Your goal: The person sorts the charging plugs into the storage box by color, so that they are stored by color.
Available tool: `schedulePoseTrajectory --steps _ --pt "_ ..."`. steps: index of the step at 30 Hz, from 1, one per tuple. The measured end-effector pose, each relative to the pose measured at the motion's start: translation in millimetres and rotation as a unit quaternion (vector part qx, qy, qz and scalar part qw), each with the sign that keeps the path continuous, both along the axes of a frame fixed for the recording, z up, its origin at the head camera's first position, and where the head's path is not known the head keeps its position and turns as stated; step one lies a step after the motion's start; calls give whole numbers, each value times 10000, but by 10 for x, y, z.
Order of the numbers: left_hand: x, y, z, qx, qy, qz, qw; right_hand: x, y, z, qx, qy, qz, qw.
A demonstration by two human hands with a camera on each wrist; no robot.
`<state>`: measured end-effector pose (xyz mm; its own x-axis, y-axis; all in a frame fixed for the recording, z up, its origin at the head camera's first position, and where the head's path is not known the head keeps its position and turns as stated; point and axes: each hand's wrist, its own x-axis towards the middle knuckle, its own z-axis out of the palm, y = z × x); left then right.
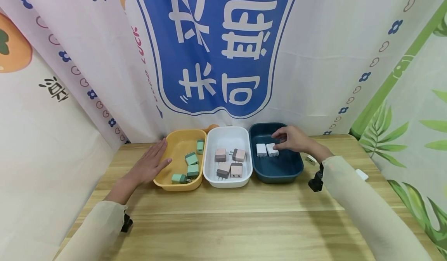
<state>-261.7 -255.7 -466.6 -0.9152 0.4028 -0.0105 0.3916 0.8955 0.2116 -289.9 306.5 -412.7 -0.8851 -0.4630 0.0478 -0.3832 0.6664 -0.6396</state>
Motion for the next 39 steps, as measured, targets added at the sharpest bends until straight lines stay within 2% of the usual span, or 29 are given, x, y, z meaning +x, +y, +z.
schedulePoseTrajectory --steps 26,32,39 --pt "0 -24 -27 52 41 -29 10000 250 397 157 34 151 -191 9997" --pt "-8 -21 -29 74 51 -24 10000 281 542 146 182 199 -362 9990" --pt "-17 -21 -21 -37 17 33 10000 319 717 86 144 312 -371 9987"
